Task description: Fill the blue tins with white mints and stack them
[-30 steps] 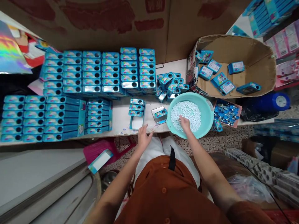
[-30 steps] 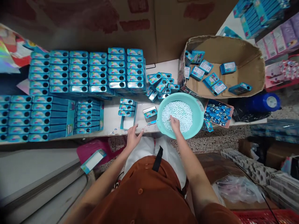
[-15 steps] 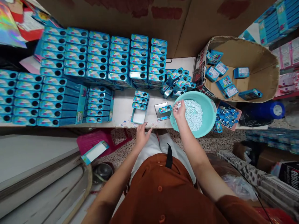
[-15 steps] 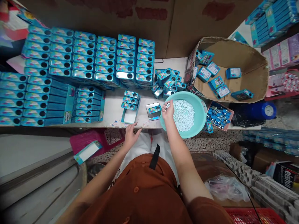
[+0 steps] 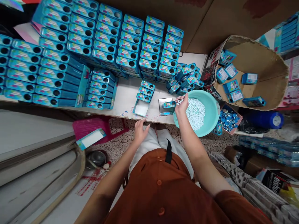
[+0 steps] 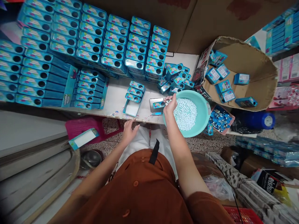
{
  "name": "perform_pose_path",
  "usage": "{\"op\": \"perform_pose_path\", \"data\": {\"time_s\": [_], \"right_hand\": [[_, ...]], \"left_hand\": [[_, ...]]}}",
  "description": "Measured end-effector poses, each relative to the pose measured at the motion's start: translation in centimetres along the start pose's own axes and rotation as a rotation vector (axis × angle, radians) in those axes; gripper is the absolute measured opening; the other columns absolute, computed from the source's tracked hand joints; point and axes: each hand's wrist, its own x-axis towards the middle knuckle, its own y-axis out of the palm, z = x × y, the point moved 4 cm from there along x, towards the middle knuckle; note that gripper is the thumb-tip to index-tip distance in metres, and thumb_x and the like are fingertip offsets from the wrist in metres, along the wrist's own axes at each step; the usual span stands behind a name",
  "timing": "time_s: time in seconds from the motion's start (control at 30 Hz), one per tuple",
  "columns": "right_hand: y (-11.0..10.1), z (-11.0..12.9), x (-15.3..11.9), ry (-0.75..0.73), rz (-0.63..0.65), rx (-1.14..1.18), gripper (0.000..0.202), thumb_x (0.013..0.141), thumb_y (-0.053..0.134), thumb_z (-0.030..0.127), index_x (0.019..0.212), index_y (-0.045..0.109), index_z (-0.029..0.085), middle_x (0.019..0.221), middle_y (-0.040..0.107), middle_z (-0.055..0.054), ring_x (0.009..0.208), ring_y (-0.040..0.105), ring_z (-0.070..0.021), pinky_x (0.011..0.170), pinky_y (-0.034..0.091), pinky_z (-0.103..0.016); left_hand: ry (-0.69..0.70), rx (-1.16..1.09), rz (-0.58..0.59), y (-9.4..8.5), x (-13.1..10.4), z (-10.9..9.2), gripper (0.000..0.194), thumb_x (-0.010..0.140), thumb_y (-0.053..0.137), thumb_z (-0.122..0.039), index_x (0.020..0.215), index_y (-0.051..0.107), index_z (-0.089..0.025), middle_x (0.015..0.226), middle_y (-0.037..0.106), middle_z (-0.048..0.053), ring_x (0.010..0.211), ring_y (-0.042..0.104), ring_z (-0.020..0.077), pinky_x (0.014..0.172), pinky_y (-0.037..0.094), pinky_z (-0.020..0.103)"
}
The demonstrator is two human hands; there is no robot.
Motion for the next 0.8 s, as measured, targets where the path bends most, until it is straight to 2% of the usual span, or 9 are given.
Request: {"op": "perform_pose_path", "data": {"time_s": [0.3, 0.53, 0.8], "right_hand": [[0.3, 0.1, 0.1, -0.052, -0.016, -0.006, 0.057, 0.082, 0.04, 0.072, 0.058, 0.023, 0.023, 0.049, 0.032, 0.008, 0.042, 0.038, -0.0057, 0.037, 0.031, -0.018], [0.5, 0.4, 0.2, -0.025, -0.022, 0.01, 0.058, 0.084, 0.042, 0.069, 0.058, 0.017, 0.023, 0.047, 0.02, 0.01, 0.036, 0.025, -0.0046, 0.033, 0.02, -0.018], [0.7, 1.1, 0.2, -0.043, -0.031, -0.014, 0.055, 0.085, 0.037, 0.069, 0.059, 0.021, 0.023, 0.047, 0.027, 0.009, 0.037, 0.032, -0.0051, 0.034, 0.024, -0.018]], "left_hand": [[-0.012, -0.025, -0.011, 0.3, 0.1, -0.3, 0.038, 0.086, 0.053, -0.038, 0.12, 0.054, -0.02, 0.112, 0.062, 0.01, 0.111, 0.051, 0.0272, 0.101, 0.04, 0.044], [-0.003, -0.024, -0.009, 0.5, 0.0, -0.3, 0.038, 0.086, 0.053, -0.038, 0.12, 0.054, -0.02, 0.112, 0.062, 0.01, 0.111, 0.051, 0.0269, 0.101, 0.04, 0.044], [0.002, -0.024, -0.008, 0.7, 0.2, -0.6, 0.037, 0.086, 0.054, -0.039, 0.118, 0.055, -0.019, 0.113, 0.062, 0.011, 0.11, 0.052, 0.0272, 0.101, 0.04, 0.044]]}}
